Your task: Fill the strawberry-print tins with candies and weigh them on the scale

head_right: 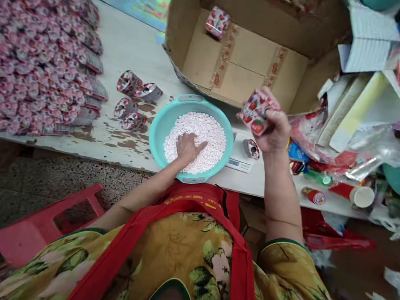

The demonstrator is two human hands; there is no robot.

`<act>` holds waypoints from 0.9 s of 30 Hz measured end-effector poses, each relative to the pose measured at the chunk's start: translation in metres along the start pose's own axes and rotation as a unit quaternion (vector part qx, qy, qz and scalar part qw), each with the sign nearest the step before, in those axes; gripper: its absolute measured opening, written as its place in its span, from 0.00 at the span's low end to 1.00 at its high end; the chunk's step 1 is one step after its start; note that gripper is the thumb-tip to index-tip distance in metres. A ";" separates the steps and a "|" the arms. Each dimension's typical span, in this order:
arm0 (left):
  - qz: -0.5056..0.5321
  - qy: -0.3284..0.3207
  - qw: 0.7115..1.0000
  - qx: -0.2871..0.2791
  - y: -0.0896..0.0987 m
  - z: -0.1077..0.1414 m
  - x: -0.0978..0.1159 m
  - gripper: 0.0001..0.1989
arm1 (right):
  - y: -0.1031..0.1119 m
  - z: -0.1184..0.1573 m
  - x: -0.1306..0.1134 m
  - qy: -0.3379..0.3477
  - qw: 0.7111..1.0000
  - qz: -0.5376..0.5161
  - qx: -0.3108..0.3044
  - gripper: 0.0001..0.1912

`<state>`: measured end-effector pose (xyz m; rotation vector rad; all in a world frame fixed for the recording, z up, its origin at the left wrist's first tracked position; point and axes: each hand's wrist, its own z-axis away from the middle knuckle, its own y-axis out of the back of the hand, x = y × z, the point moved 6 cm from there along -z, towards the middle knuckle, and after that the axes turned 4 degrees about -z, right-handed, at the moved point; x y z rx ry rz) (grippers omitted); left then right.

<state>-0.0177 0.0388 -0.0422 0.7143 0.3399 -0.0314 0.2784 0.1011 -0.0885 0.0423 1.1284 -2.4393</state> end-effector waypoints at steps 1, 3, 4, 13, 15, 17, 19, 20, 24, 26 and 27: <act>-0.007 -0.023 1.000 -0.008 -0.005 0.000 0.006 0.28 | 0.005 0.014 0.009 -0.004 1.000 -0.010 0.005 0.37; 0.021 -0.047 0.998 -0.023 -0.013 -0.001 0.013 0.21 | 0.015 0.040 0.029 -0.016 0.999 -0.019 0.022 0.36; 0.056 -0.048 0.997 -0.030 -0.015 -0.004 0.013 0.18 | 0.018 0.050 0.041 -0.024 0.999 -0.019 0.034 0.35; 0.646 0.117 0.746 -0.111 0.028 -0.015 -0.011 0.19 | 0.003 0.082 0.146 -0.047 0.969 0.234 0.060 0.31; 0.692 0.075 0.710 -0.110 0.051 -0.008 0.001 0.19 | -0.007 0.080 0.155 -0.002 0.955 0.297 0.025 0.29; 0.719 0.019 0.688 -0.099 0.069 -0.001 0.017 0.19 | -0.017 0.077 0.164 0.023 0.944 0.329 0.003 0.27; 0.731 -0.021 0.678 -0.073 0.078 0.006 0.030 0.19 | -0.025 0.074 0.174 0.031 0.938 0.345 -0.002 0.25; 0.731 -0.031 0.680 -0.058 0.078 0.008 0.034 0.19 | -0.028 0.072 0.177 0.035 0.934 0.355 0.005 0.25; 0.714 -0.030 0.699 0.006 0.071 0.007 0.037 0.18 | -0.040 0.067 0.184 0.051 0.915 0.398 0.048 0.23; 0.711 -0.033 0.701 0.029 0.069 0.004 0.035 0.18 | -0.045 0.066 0.184 0.050 0.906 0.417 0.056 0.21; 0.710 -0.038 0.703 0.035 0.068 0.002 0.035 0.18 | -0.046 0.065 0.183 0.045 0.901 0.427 0.058 0.21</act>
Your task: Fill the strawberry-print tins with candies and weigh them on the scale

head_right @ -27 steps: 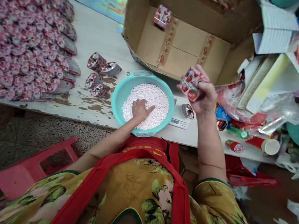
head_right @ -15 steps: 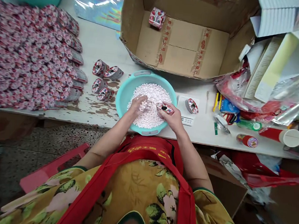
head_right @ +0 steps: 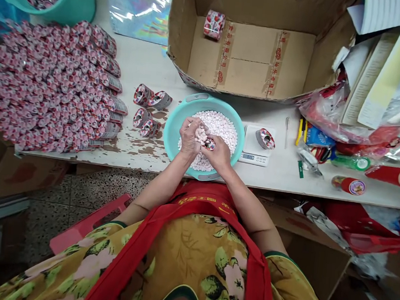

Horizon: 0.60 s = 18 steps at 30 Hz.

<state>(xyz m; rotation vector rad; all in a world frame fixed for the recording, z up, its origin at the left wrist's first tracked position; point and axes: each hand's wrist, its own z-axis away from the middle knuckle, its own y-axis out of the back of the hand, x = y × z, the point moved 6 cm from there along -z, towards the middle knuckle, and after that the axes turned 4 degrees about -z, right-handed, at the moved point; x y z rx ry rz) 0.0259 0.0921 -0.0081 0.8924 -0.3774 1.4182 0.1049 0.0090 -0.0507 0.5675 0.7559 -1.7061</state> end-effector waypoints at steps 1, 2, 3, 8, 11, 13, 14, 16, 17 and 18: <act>-0.003 -0.005 1.000 -0.002 0.000 -0.001 0.000 0.19 | 0.000 0.000 -0.001 -0.008 1.000 0.013 -0.001 0.22; -0.008 -0.007 1.000 -0.005 -0.001 -0.003 -0.001 0.20 | 0.000 -0.001 -0.002 -0.018 1.000 0.025 -0.002 0.22; -0.016 -0.005 1.000 -0.010 -0.002 -0.004 -0.001 0.20 | 0.001 -0.001 -0.003 -0.028 0.999 0.037 -0.003 0.23; -0.064 -0.004 0.998 -0.001 0.001 -0.008 -0.004 0.21 | 0.005 -0.003 -0.010 -0.053 0.996 0.072 -0.029 0.22; -0.087 -0.022 0.996 0.011 0.005 -0.011 -0.004 0.21 | 0.009 -0.005 -0.013 -0.062 0.995 0.078 -0.023 0.22; -0.087 -0.042 0.995 0.007 0.006 -0.013 -0.002 0.20 | 0.010 -0.007 -0.016 -0.063 0.994 0.086 -0.022 0.21; -0.084 -0.050 0.995 0.004 0.005 -0.014 -0.001 0.19 | 0.010 -0.008 -0.017 -0.059 0.994 0.090 -0.024 0.21; -0.083 -0.051 0.995 -0.005 0.003 -0.016 -0.001 0.19 | 0.009 -0.011 -0.020 -0.051 0.994 0.093 -0.032 0.19; -0.087 -0.044 0.995 -0.010 0.002 -0.017 -0.001 0.19 | 0.009 -0.012 -0.020 -0.049 0.994 0.091 -0.032 0.19; -0.093 -0.035 0.995 -0.016 0.001 -0.018 -0.001 0.18 | 0.009 -0.013 -0.020 -0.049 0.995 0.087 -0.030 0.19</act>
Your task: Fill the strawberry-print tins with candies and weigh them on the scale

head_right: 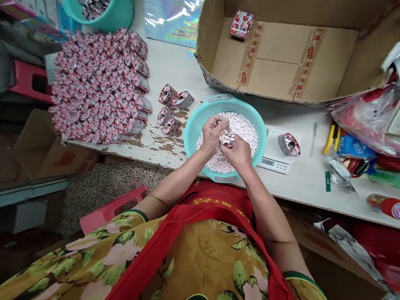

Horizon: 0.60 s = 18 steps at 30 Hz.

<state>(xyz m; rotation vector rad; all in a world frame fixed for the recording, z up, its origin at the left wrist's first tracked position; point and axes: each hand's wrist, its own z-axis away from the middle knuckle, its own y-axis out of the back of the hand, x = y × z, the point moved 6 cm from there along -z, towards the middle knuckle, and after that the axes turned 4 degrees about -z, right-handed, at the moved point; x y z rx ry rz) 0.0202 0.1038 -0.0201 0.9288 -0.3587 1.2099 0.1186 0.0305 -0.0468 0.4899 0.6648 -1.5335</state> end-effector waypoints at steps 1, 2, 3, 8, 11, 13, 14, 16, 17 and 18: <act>-0.005 0.006 1.000 -0.004 -0.001 -0.001 0.000 0.18 | 0.001 -0.001 0.000 -0.002 1.000 -0.004 0.004 0.19; -0.006 0.009 1.000 -0.004 -0.001 -0.001 0.001 0.18 | 0.001 -0.002 0.001 -0.003 1.000 -0.008 0.010 0.20; -0.003 0.010 1.000 0.000 -0.001 -0.001 0.002 0.18 | 0.002 -0.002 0.001 -0.001 1.000 -0.012 0.015 0.21; 0.027 0.034 0.999 0.019 0.001 0.000 0.008 0.17 | 0.001 -0.001 0.001 0.037 0.998 -0.049 0.012 0.21; 0.030 0.036 0.999 0.008 -0.002 0.003 0.012 0.17 | 0.000 0.000 0.003 0.035 0.997 -0.072 0.011 0.21; 0.023 0.030 0.999 0.000 -0.005 0.005 0.014 0.18 | -0.001 0.000 0.005 0.032 0.996 -0.088 0.008 0.21; 0.018 0.029 0.999 0.000 -0.006 0.005 0.014 0.19 | -0.001 0.000 0.006 0.032 0.995 -0.097 0.008 0.21; 0.013 0.031 0.999 0.001 -0.008 0.006 0.013 0.20 | -0.002 0.001 0.007 0.031 0.993 -0.112 0.005 0.21; 0.013 0.035 0.999 -0.002 -0.009 0.005 0.013 0.21 | -0.003 0.001 0.008 0.030 0.993 -0.118 0.004 0.21; 0.015 0.039 0.999 -0.006 -0.009 0.005 0.013 0.21 | -0.003 0.001 0.008 0.031 0.992 -0.123 0.005 0.22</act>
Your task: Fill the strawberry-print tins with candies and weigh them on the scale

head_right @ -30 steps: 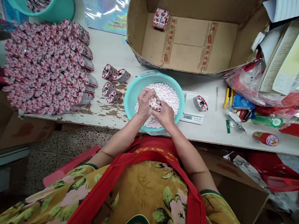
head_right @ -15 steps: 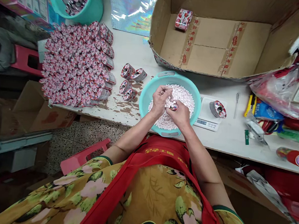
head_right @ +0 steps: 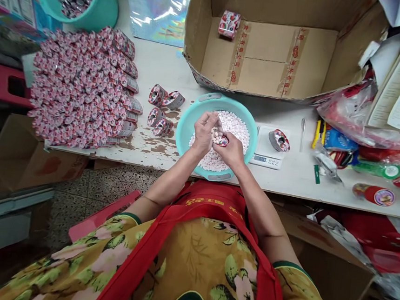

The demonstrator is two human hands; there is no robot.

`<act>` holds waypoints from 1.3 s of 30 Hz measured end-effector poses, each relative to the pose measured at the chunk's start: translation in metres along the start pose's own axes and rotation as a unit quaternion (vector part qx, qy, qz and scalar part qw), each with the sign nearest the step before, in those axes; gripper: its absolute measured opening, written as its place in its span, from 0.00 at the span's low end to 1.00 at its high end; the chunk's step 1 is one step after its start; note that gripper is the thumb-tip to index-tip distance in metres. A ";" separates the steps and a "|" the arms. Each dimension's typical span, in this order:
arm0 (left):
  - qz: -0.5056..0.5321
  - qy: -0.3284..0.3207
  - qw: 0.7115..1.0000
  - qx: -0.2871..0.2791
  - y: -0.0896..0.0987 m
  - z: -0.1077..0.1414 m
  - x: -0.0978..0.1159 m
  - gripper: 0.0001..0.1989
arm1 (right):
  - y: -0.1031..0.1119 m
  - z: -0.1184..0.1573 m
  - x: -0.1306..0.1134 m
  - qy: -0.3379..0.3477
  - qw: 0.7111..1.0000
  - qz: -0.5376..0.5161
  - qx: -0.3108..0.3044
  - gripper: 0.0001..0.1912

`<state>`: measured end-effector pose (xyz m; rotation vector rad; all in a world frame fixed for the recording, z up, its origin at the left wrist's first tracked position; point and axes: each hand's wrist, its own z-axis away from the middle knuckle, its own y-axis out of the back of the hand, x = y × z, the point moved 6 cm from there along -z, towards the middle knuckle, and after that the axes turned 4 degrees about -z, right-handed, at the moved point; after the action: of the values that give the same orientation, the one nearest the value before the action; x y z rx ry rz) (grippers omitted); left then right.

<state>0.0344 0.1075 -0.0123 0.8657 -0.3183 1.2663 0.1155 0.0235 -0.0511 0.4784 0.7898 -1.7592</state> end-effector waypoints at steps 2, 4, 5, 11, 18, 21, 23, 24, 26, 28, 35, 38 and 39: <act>0.000 0.008 1.000 -0.011 -0.001 0.000 0.000 0.22 | 0.000 0.000 0.001 0.002 1.000 -0.008 0.000 0.22; -0.010 0.016 1.000 -0.022 -0.002 0.000 0.001 0.23 | -0.001 0.000 0.001 -0.001 1.000 -0.011 -0.002 0.21; -0.017 0.022 0.999 -0.025 -0.003 0.001 0.001 0.23 | -0.001 0.000 0.002 -0.004 1.000 -0.013 -0.002 0.21; -0.020 0.067 0.993 -0.097 -0.016 0.006 0.003 0.22 | 0.000 0.000 0.005 -0.034 0.999 -0.031 -0.002 0.18; -0.196 0.011 0.980 -0.043 0.048 -0.040 -0.009 0.12 | 0.020 0.009 0.011 0.029 0.989 -0.146 -0.014 0.27; -0.407 -0.019 0.901 -0.147 0.054 -0.039 -0.044 0.09 | 0.021 0.008 0.021 0.022 0.988 -0.153 0.008 0.27; -0.462 -0.030 0.862 -0.206 0.050 -0.027 -0.066 0.12 | 0.015 0.006 0.025 0.023 0.987 -0.158 0.002 0.27; -0.462 -0.032 0.858 -0.222 0.047 -0.019 -0.073 0.11 | 0.013 0.005 0.027 0.026 0.986 -0.165 -0.005 0.28; -0.436 -0.018 0.869 -0.232 0.045 -0.009 -0.080 0.09 | 0.010 0.003 0.031 0.023 0.983 -0.183 -0.009 0.30; -0.386 0.043 0.897 -0.210 0.051 -0.006 -0.081 0.05 | 0.010 0.000 0.036 0.005 0.981 -0.192 0.002 0.31; -0.037 0.248 0.963 -0.095 0.072 -0.012 -0.064 0.12 | 0.015 -0.007 0.034 0.023 0.985 -0.169 0.008 0.29; -0.071 0.270 0.957 -0.080 0.070 -0.011 -0.064 0.12 | 0.021 0.003 0.027 0.008 0.983 -0.185 0.005 0.29; -0.107 0.276 0.952 -0.078 0.069 -0.009 -0.064 0.12 | 0.026 0.009 0.024 0.002 0.981 -0.192 0.005 0.29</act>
<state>-0.0509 0.0726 -0.0334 0.3726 0.1208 1.2063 0.1324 -0.0039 -0.0681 0.3525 0.9221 -2.1186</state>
